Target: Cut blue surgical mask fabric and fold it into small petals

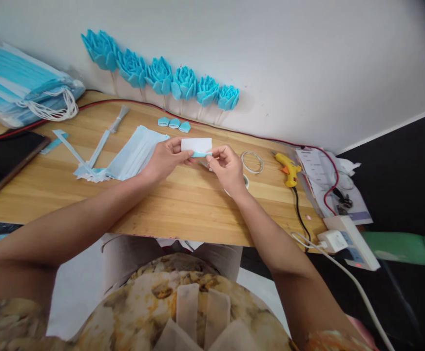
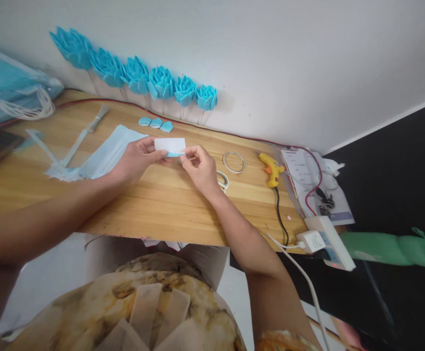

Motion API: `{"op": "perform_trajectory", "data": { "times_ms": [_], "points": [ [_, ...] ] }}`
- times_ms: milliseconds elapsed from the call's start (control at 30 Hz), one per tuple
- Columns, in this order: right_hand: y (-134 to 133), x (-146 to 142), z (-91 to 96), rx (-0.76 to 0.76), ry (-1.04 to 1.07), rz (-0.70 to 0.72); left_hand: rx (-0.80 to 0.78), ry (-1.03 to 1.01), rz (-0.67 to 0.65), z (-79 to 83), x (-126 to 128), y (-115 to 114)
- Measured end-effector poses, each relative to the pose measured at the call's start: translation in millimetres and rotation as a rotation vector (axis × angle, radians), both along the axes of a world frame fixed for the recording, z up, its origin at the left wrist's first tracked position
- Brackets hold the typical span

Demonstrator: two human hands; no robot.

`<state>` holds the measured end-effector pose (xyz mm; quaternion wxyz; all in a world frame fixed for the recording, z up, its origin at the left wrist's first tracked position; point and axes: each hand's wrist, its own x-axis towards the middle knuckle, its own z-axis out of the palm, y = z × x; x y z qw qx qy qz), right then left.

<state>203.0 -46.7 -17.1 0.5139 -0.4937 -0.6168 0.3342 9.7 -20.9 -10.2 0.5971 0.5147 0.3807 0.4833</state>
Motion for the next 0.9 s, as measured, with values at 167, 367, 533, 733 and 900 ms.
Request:
{"op": "perform_trajectory", "data": {
  "times_ms": [167, 367, 533, 733, 900],
  "points": [
    [2.2, -1.4, 0.8, -0.108, 0.129, 0.078, 0.030, 0.029, -0.002, -1.0, 0.7, 0.2],
    [0.9, -0.1, 0.8, -0.087, 0.039, 0.085, 0.058, 0.008, -0.012, 2.8, 3.1, -3.7],
    [0.7, -0.1, -0.6, -0.062, 0.053, 0.059, 0.043, 0.037, -0.046, 8.5, 1.1, -4.7],
    [-0.3, 0.6, 0.1, -0.070, 0.048, 0.042, -0.038, 0.157, -0.022, 4.8, -1.0, -1.7],
    [0.8, 1.8, -0.4, -0.098, 0.121, 0.089, -0.025, 0.171, 0.027, 4.9, -1.5, -0.8]
  ]
}}
